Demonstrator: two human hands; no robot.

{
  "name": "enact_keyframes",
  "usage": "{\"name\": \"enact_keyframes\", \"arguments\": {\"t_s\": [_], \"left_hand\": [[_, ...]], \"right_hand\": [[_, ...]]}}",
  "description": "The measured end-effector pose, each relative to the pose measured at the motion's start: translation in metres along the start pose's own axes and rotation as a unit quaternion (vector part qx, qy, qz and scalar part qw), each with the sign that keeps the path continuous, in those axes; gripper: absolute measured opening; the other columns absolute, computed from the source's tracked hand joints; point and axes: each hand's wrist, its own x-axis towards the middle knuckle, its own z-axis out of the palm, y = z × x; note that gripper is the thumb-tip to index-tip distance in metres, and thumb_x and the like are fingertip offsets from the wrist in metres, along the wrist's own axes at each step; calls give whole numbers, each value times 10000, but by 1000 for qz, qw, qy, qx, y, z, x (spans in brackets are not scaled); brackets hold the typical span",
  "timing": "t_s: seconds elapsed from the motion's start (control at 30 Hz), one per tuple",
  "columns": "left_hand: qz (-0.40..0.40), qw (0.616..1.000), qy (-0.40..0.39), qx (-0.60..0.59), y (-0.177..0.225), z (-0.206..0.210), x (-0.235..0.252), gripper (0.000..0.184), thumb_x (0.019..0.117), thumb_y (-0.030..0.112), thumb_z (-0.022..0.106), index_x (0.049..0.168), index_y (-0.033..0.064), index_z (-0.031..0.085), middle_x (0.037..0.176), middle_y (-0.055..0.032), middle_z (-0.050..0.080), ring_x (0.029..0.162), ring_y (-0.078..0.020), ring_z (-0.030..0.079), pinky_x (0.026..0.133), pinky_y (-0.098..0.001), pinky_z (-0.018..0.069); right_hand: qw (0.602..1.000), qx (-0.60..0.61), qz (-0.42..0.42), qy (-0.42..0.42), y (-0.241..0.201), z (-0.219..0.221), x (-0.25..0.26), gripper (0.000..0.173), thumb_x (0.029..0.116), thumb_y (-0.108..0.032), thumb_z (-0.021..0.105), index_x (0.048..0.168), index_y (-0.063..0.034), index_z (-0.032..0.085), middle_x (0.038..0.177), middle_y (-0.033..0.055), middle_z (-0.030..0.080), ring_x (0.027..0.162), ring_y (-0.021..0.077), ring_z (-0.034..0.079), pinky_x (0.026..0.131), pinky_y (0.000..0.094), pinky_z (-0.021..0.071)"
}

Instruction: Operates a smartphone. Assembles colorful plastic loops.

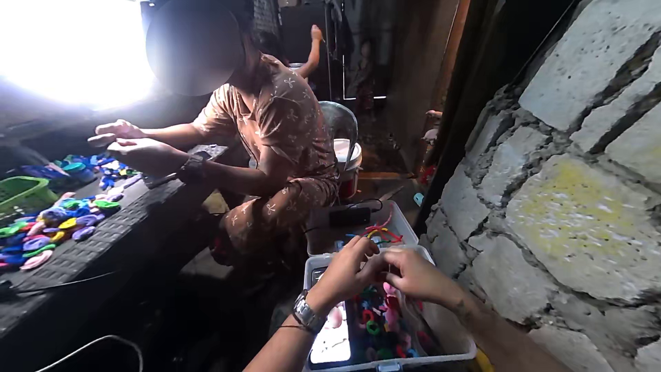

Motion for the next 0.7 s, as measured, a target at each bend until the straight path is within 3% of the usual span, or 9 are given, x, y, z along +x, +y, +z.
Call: {"name": "enact_keyframes", "arguments": {"t_s": [0.07,0.17,0.27,0.37,0.57,0.7], "left_hand": [[-2,999,-26,-31,2,0,0,338,1062,247,507,1237,-29,594,1097,-157,642,924,-204,649,840,-364,551],[0,994,-24,-108,7,0,0,266,1074,168,477,1200,-45,573,990,-100,688,840,-118,687,793,-300,584],[-14,985,-3,-172,7,-3,-1,202,1048,136,532,1157,-31,564,960,-73,661,790,-90,676,742,-267,591],[-10,984,0,-176,4,-5,-2,211,996,115,607,1151,-24,571,1005,-86,632,792,-93,647,742,-265,576],[-12,985,-35,-168,9,-4,-2,234,965,16,532,1193,-31,557,1068,-102,622,849,-100,651,768,-269,571],[29,975,-36,-217,7,-5,-3,222,956,-6,484,1159,-29,573,1103,-81,609,882,-88,660,795,-277,588]], "right_hand": [[993,70,10,94,2,1,-2,138,903,-121,684,971,-13,736,926,88,709,827,118,664,782,286,555],[975,167,43,138,-1,2,-4,121,929,-136,684,981,-37,732,892,6,712,767,18,656,739,206,561],[948,271,40,163,-3,4,-5,120,973,-109,639,1029,-38,718,907,-21,724,790,27,690,770,216,597],[930,329,20,162,-4,6,-6,179,942,-72,646,1104,-13,695,994,13,728,862,72,705,818,251,607],[937,304,-20,170,-1,11,-7,150,915,-60,662,1062,-53,635,951,-41,674,796,4,637,740,183,555],[934,334,-9,127,-4,9,-9,305,942,-93,621,1228,-24,544,1107,14,648,875,35,666,797,228,586]]}}
